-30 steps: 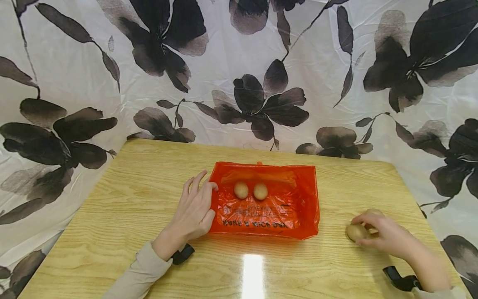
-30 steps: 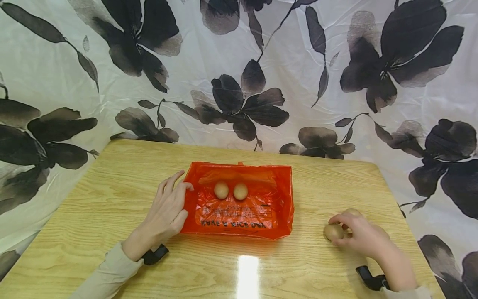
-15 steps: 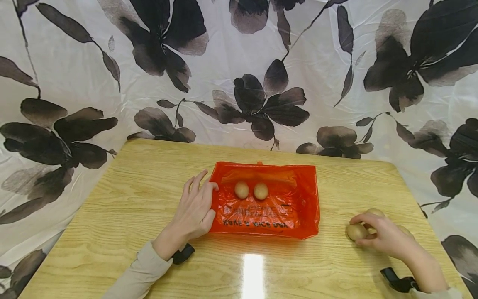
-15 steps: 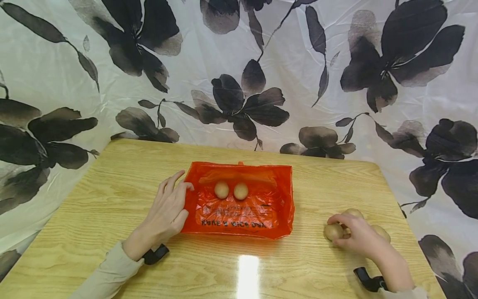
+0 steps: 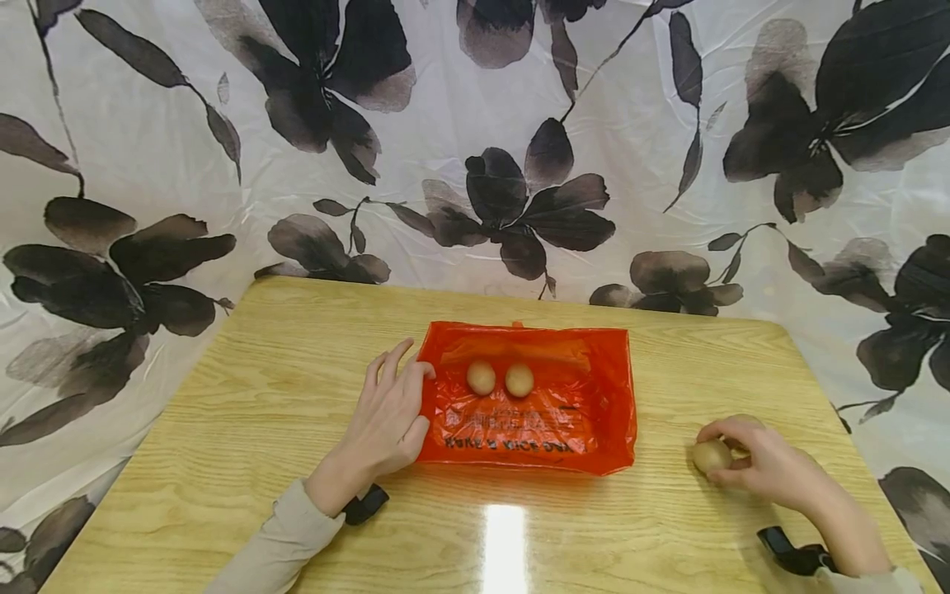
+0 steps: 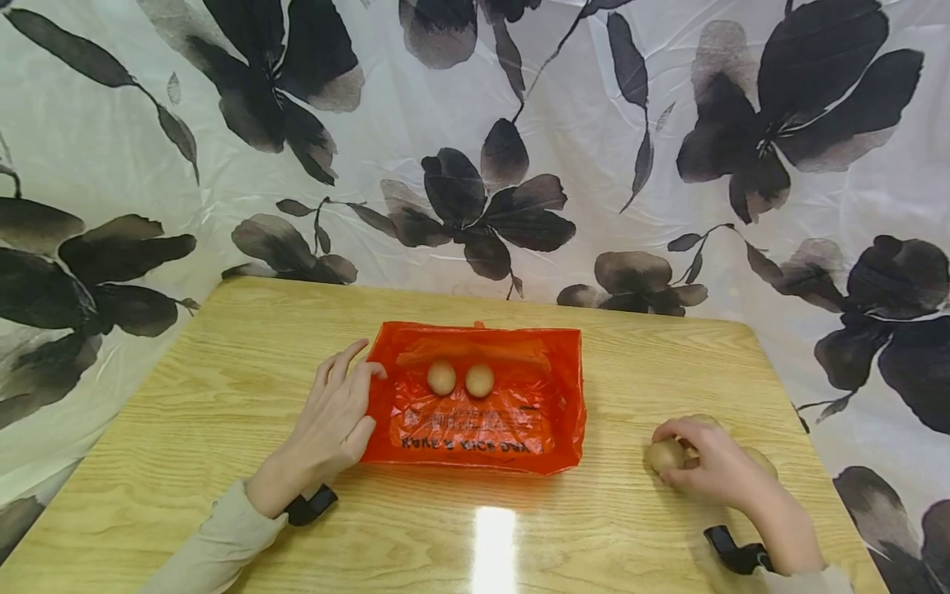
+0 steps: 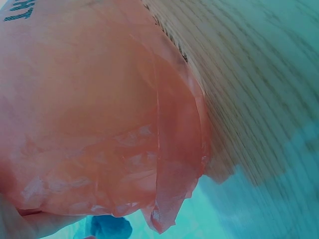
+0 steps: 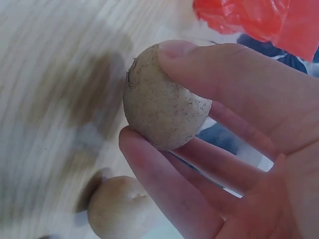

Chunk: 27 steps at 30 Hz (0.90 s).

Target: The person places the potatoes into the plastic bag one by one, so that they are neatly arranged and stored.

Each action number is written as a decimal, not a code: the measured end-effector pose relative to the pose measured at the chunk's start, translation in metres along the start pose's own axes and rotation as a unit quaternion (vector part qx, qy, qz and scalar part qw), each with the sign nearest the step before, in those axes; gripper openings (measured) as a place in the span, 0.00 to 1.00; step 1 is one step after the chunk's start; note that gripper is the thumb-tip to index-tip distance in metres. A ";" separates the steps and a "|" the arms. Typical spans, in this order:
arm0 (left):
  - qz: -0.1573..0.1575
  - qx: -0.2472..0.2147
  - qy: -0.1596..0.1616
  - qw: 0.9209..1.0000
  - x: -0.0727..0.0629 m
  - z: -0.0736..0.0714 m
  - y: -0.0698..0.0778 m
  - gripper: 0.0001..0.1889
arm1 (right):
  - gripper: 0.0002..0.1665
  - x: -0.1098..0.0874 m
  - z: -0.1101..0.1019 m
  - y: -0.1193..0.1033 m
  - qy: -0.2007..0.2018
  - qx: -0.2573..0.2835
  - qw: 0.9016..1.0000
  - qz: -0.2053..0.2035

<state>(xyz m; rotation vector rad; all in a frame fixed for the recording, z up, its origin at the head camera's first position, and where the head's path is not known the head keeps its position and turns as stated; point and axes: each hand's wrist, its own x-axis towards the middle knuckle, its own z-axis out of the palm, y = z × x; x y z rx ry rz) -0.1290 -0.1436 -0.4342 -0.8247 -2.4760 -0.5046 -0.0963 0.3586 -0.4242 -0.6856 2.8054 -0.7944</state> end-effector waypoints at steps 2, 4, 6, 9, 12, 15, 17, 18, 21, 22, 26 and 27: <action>0.000 -0.001 0.000 1.000 0.000 0.000 0.000 0.20 | 0.25 0.001 -0.001 -0.001 0.012 -0.004 1.000 -0.012; 0.000 -0.001 0.001 1.000 0.000 0.000 -0.001 0.21 | 0.25 0.001 -0.002 -0.001 0.027 -0.015 0.999 -0.027; 0.000 -0.003 0.000 1.000 0.000 0.000 -0.001 0.21 | 0.25 0.002 -0.002 -0.002 0.038 -0.025 0.998 -0.037; -0.002 -0.005 -0.001 1.000 0.001 0.000 -0.001 0.21 | 0.26 0.003 -0.005 -0.005 0.051 -0.038 0.997 -0.041; -0.003 -0.008 -0.002 1.000 0.001 0.000 -0.002 0.21 | 0.27 0.003 -0.007 -0.008 0.062 -0.045 0.996 -0.045; -0.002 -0.008 -0.001 1.000 0.002 0.000 -0.002 0.21 | 0.28 0.004 -0.010 -0.012 0.073 -0.050 0.995 -0.055; 0.000 -0.008 -0.001 1.000 0.002 0.000 -0.002 0.20 | 0.28 0.005 -0.011 -0.014 0.076 -0.047 0.994 -0.060; 0.001 -0.008 0.000 1.000 0.002 0.000 -0.003 0.20 | 0.28 0.005 -0.012 -0.015 0.076 -0.043 0.994 -0.062; 0.003 -0.007 0.000 1.000 0.003 0.001 -0.003 0.20 | 0.29 0.007 -0.014 -0.020 0.077 -0.029 0.994 -0.065; 0.003 -0.007 -0.001 1.000 0.003 0.001 -0.003 0.20 | 0.29 0.008 -0.015 -0.021 0.077 -0.024 0.994 -0.068; 0.001 -0.008 -0.003 1.000 0.003 0.000 -0.003 0.20 | 0.30 0.010 -0.017 -0.027 0.073 -0.004 0.994 -0.081; 0.000 -0.008 -0.003 1.000 0.003 0.000 -0.003 0.20 | 0.30 0.010 -0.018 -0.028 0.072 0.000 0.994 -0.086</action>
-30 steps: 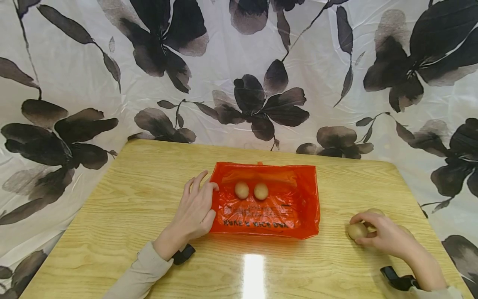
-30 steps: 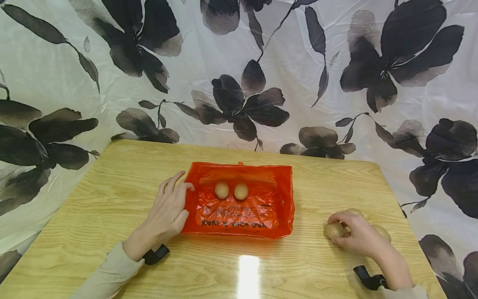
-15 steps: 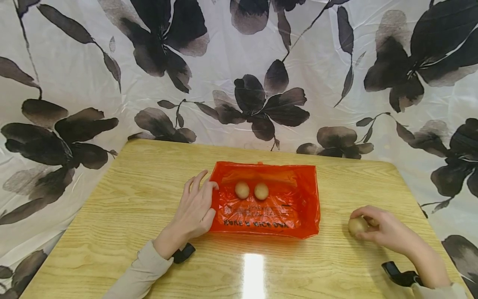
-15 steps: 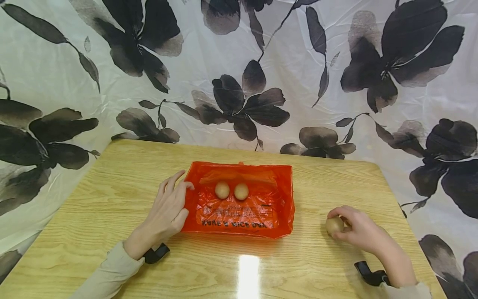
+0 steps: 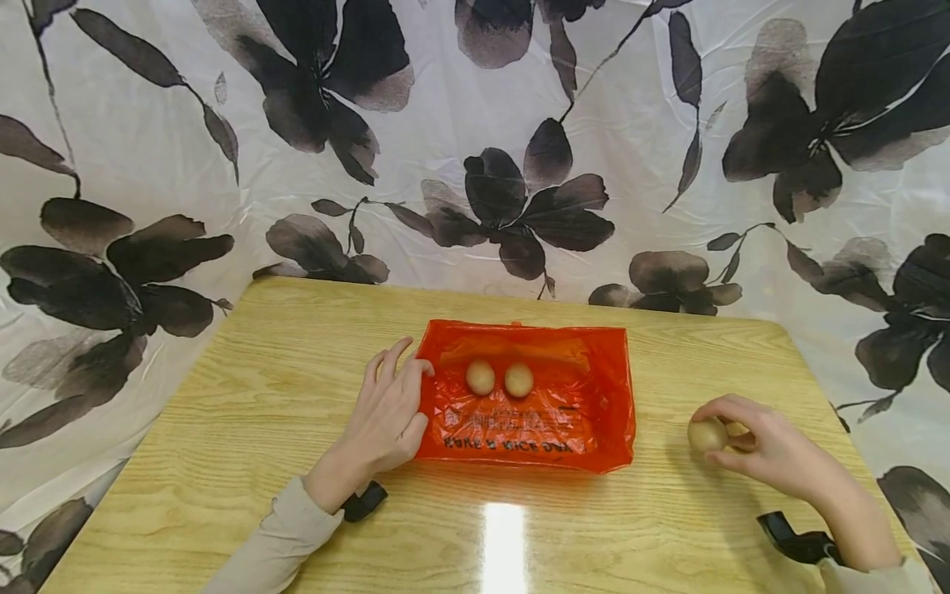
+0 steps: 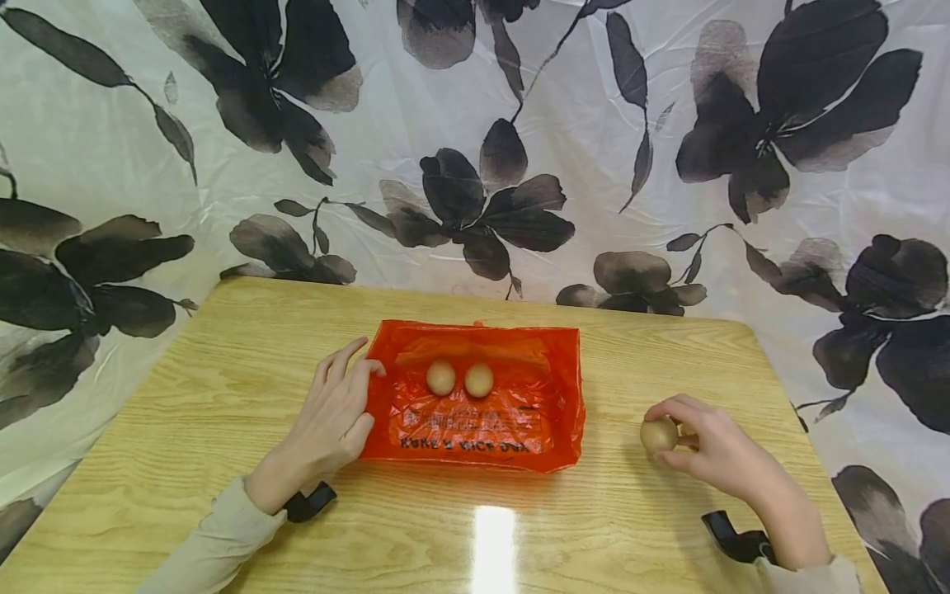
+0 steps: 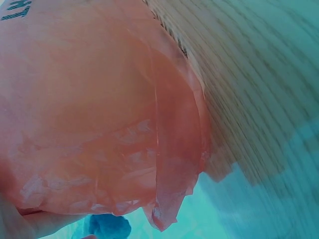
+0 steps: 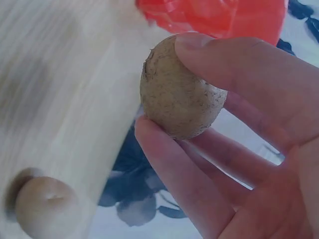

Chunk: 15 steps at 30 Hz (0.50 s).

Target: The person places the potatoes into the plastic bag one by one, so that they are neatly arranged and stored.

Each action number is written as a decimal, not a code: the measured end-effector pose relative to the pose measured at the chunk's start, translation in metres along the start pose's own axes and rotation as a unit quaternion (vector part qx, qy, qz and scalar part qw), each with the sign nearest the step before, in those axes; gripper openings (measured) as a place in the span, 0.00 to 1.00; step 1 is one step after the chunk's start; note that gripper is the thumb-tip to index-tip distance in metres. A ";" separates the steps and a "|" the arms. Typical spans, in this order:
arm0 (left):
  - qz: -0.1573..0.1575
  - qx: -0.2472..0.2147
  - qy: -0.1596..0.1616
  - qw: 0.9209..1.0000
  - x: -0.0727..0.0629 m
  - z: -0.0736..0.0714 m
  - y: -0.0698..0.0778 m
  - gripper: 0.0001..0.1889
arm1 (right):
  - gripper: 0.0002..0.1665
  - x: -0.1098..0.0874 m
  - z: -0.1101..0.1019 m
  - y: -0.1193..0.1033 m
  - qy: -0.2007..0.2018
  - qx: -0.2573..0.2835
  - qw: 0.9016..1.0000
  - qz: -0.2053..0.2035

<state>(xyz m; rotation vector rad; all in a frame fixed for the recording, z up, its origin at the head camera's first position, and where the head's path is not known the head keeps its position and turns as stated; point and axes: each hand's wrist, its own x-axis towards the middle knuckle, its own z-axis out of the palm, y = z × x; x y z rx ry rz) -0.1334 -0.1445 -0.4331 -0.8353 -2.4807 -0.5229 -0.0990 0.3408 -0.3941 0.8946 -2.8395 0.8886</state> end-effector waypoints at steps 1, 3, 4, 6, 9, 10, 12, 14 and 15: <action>0.000 -0.001 -0.001 1.000 0.000 0.000 0.000 0.20 | 0.30 0.001 0.000 -0.001 0.002 0.002 1.000 -0.007; 0.000 -0.002 -0.001 1.000 0.000 0.000 0.000 0.20 | 0.31 0.004 -0.002 -0.003 0.006 0.002 1.000 -0.020; 0.000 -0.001 -0.001 1.000 0.000 0.000 0.000 0.20 | 0.32 0.005 -0.002 -0.004 0.010 -0.002 1.000 -0.028; 0.000 -0.003 0.000 1.000 -0.001 0.000 0.000 0.21 | 0.33 0.008 -0.003 -0.005 0.018 -0.011 0.999 -0.045; -0.001 -0.003 0.000 1.000 -0.001 0.000 0.000 0.21 | 0.34 0.011 -0.005 -0.009 0.024 -0.020 0.998 -0.062; -0.001 -0.003 -0.001 1.000 -0.001 0.000 0.000 0.21 | 0.34 0.013 -0.005 -0.010 0.026 -0.020 0.997 -0.067; -0.002 -0.003 -0.002 1.000 -0.001 -0.001 0.000 0.21 | 0.35 0.015 -0.007 -0.013 0.026 -0.016 0.997 -0.069; -0.001 -0.001 -0.002 1.000 -0.001 -0.001 0.000 0.21 | 0.35 0.017 -0.009 -0.017 0.028 -0.017 0.997 -0.069; -0.001 -0.001 -0.002 1.000 -0.001 0.000 0.000 0.21 | 0.35 0.019 -0.010 -0.019 0.028 -0.019 0.997 -0.069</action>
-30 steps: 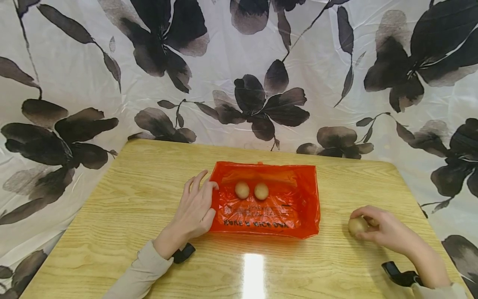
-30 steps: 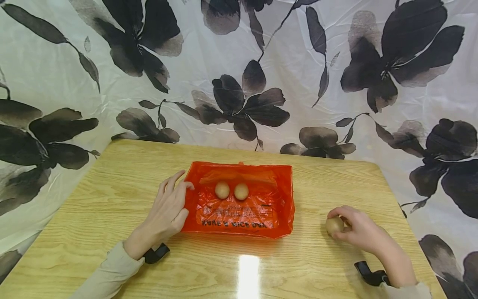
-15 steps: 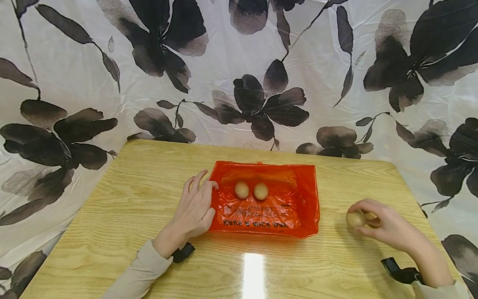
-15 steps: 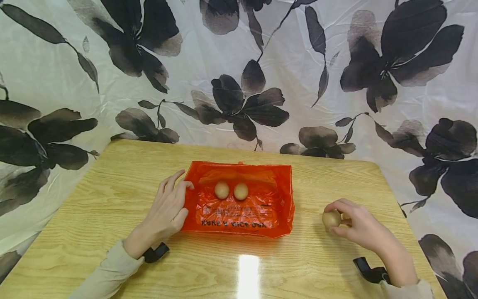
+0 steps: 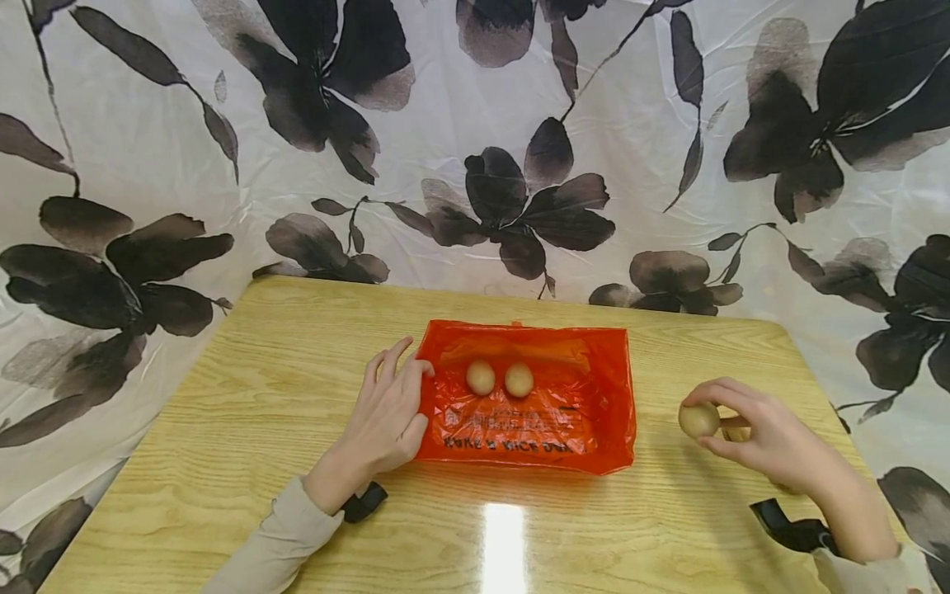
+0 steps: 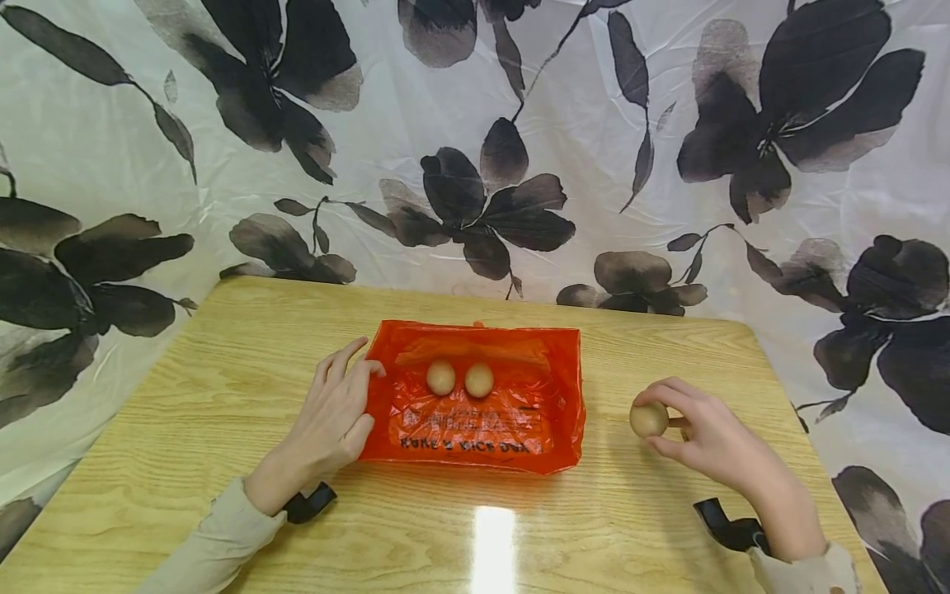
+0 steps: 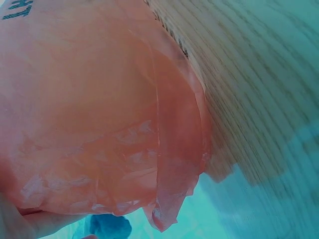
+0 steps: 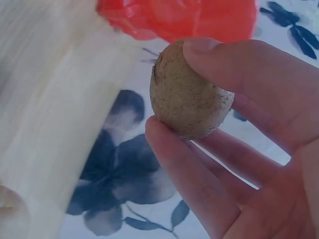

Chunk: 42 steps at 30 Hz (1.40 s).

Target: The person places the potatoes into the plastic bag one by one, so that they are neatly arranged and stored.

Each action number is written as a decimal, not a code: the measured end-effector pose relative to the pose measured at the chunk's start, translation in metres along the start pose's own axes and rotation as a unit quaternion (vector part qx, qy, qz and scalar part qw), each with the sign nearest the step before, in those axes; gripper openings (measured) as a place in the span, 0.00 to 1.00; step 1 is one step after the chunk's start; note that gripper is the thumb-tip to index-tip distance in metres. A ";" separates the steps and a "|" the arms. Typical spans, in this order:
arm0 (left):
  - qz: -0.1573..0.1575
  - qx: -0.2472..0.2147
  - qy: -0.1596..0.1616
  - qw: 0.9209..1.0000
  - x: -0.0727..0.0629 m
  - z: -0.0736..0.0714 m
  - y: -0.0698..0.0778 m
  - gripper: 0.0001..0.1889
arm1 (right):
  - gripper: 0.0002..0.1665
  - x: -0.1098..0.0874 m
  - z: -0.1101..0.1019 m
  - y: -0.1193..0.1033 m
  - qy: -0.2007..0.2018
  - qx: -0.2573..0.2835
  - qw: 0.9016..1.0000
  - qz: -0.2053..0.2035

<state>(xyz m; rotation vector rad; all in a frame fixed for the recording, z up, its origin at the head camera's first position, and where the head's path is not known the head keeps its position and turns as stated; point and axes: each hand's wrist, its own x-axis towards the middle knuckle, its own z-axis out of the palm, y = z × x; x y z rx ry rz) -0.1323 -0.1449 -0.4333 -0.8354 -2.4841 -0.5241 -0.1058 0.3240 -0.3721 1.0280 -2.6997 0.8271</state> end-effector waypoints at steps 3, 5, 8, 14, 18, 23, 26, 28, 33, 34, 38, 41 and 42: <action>0.002 0.001 0.003 1.000 0.000 0.001 0.000 0.21 | 0.35 0.005 -0.004 -0.005 0.006 -0.014 1.000 -0.005; 0.003 0.001 0.004 1.000 0.000 0.001 0.000 0.21 | 0.36 0.008 -0.006 -0.007 0.010 -0.022 1.000 -0.013; 0.002 0.002 0.004 1.000 0.000 0.001 0.000 0.21 | 0.35 0.014 -0.008 -0.009 0.016 -0.024 0.999 -0.036; 0.001 -0.002 -0.001 1.000 0.000 0.001 0.001 0.21 | 0.24 0.028 -0.015 -0.013 0.023 -0.051 0.995 -0.083; 0.000 -0.002 -0.003 1.000 0.000 0.000 0.002 0.21 | 0.22 0.039 -0.018 -0.020 0.015 -0.059 0.994 -0.086; -0.004 0.000 -0.005 1.000 0.000 -0.001 0.003 0.21 | 0.35 0.052 -0.020 -0.028 0.007 -0.073 0.993 -0.093; -0.005 -0.001 -0.006 1.000 0.000 -0.002 0.003 0.21 | 0.33 0.061 -0.020 -0.032 -0.002 -0.076 0.993 -0.094; -0.004 0.000 -0.005 1.000 -0.001 -0.002 0.003 0.21 | 0.32 0.067 -0.019 -0.035 -0.008 -0.080 0.992 -0.093; -0.003 0.002 -0.005 1.000 0.000 -0.002 0.002 0.21 | 0.31 0.079 -0.017 -0.041 -0.018 -0.087 0.991 -0.096; -0.003 0.002 -0.005 1.000 0.000 -0.001 0.002 0.21 | 0.31 0.082 -0.016 -0.042 -0.021 -0.085 0.991 -0.098; -0.002 0.002 -0.004 1.000 0.000 -0.001 0.002 0.21 | 0.30 0.091 -0.014 -0.045 -0.039 -0.086 0.990 -0.103; -0.001 0.002 -0.003 1.000 0.000 -0.001 0.002 0.21 | 0.28 0.099 -0.012 -0.047 -0.053 -0.088 0.989 -0.102; 0.000 0.003 -0.002 1.000 0.000 -0.001 0.002 0.21 | 0.28 0.101 -0.011 -0.047 -0.056 -0.087 0.989 -0.102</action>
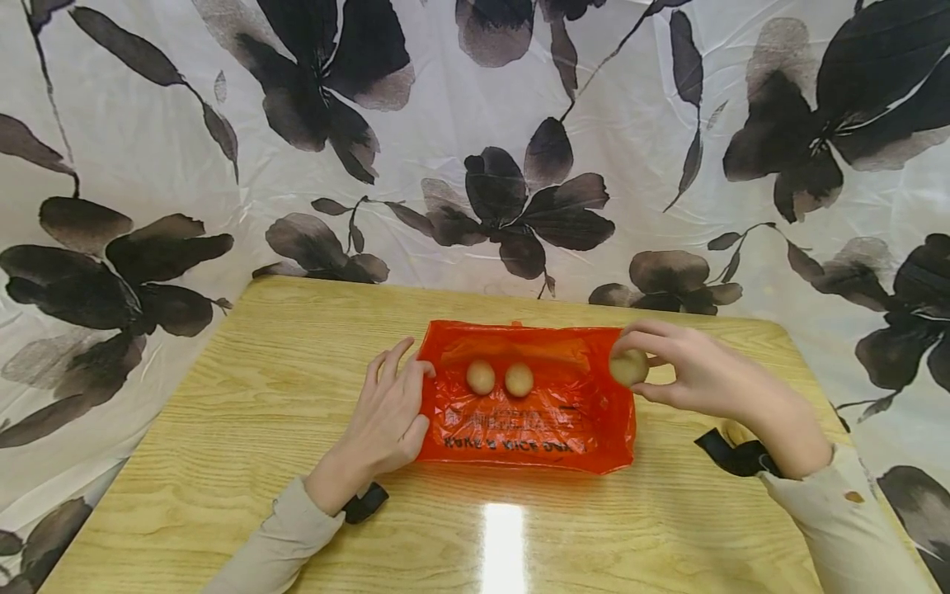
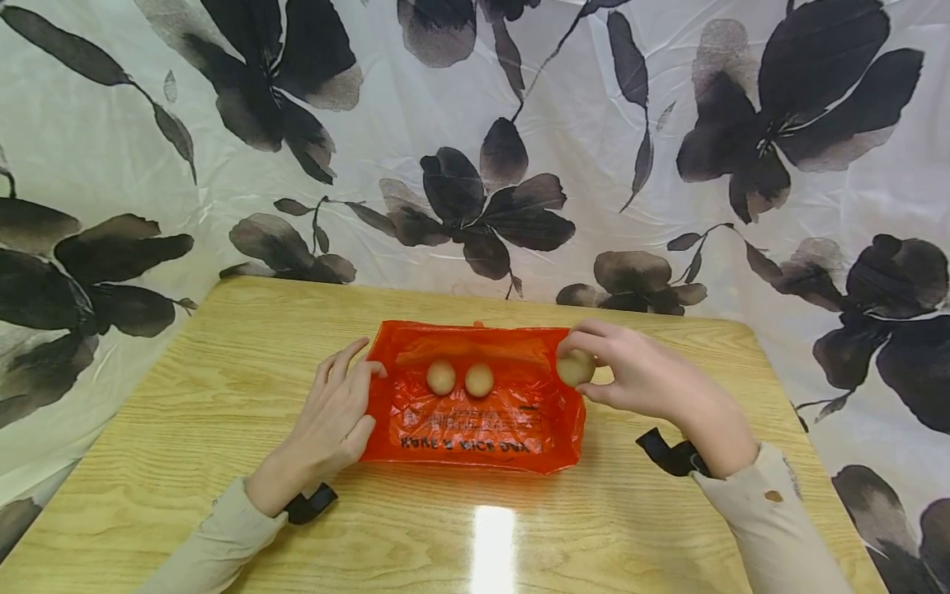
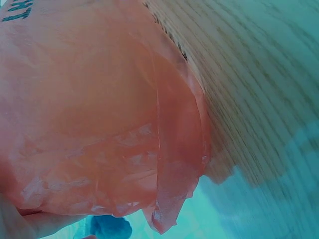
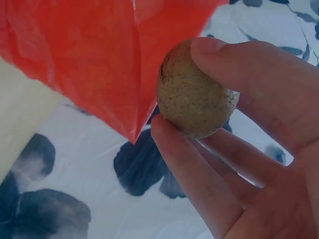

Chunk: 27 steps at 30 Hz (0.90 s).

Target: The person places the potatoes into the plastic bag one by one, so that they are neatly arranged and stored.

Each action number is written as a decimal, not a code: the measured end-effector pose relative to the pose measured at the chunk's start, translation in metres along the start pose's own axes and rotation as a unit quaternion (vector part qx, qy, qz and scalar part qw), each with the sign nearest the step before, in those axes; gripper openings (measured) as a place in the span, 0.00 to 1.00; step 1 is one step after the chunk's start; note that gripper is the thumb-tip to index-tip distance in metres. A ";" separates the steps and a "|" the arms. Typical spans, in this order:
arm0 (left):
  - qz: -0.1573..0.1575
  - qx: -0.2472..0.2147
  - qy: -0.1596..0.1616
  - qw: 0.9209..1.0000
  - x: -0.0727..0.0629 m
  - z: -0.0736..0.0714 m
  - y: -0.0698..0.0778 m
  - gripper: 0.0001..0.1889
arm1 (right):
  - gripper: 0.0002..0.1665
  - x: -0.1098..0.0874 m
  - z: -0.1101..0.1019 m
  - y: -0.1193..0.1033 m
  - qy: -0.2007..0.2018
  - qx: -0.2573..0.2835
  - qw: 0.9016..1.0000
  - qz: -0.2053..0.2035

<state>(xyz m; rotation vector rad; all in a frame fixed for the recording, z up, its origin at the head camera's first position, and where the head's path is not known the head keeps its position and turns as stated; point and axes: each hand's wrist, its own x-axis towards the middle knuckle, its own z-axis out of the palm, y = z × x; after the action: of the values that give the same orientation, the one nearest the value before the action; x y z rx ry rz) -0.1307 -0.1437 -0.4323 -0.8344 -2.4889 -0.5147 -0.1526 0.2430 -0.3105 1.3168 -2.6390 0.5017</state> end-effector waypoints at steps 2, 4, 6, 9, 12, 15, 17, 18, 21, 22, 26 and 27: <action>0.000 0.000 0.000 1.000 0.000 0.000 0.000 0.21 | 0.27 0.006 0.001 0.000 -0.006 0.006 1.000 -0.006; -0.001 0.000 -0.001 1.000 0.000 0.000 0.000 0.21 | 0.25 0.012 0.002 0.000 -0.012 0.016 1.000 -0.014; -0.002 -0.001 -0.001 1.000 0.000 0.000 0.000 0.21 | 0.25 0.019 0.004 0.000 -0.020 0.023 0.999 -0.023; -0.002 -0.002 -0.001 1.000 0.000 0.000 0.000 0.21 | 0.24 0.028 0.006 0.000 -0.036 0.029 0.998 -0.032; -0.001 -0.001 -0.001 1.000 0.000 0.000 0.000 0.21 | 0.24 0.036 0.007 -0.001 -0.057 0.029 0.997 -0.031; -0.002 -0.003 -0.002 1.000 -0.001 -0.001 0.000 0.21 | 0.23 0.043 0.010 -0.002 -0.084 0.035 0.996 -0.024; -0.002 -0.004 -0.003 1.000 -0.001 0.000 0.000 0.21 | 0.23 0.048 0.012 -0.003 -0.102 0.036 0.994 -0.018; -0.002 -0.004 -0.003 1.000 -0.001 0.000 0.000 0.21 | 0.22 0.051 0.014 -0.003 -0.110 0.038 0.993 -0.017; -0.002 -0.005 -0.003 1.000 -0.001 0.000 0.000 0.20 | 0.21 0.058 0.018 -0.004 -0.131 0.031 0.991 -0.014; -0.002 -0.005 -0.003 1.000 -0.001 0.000 0.000 0.21 | 0.20 0.060 0.020 -0.004 -0.139 0.027 0.990 -0.013; -0.003 -0.004 -0.004 1.000 -0.002 -0.001 0.000 0.21 | 0.21 0.070 0.027 -0.005 -0.172 0.008 0.985 -0.017; -0.003 -0.003 -0.004 1.000 -0.001 0.000 0.000 0.21 | 0.21 0.072 0.029 -0.006 -0.180 0.005 0.983 -0.018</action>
<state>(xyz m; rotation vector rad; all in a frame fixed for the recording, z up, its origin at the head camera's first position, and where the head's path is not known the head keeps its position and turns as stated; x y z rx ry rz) -0.1297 -0.1446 -0.4329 -0.8330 -2.4986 -0.5221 -0.1911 0.1755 -0.3157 1.5866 -2.8905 0.2924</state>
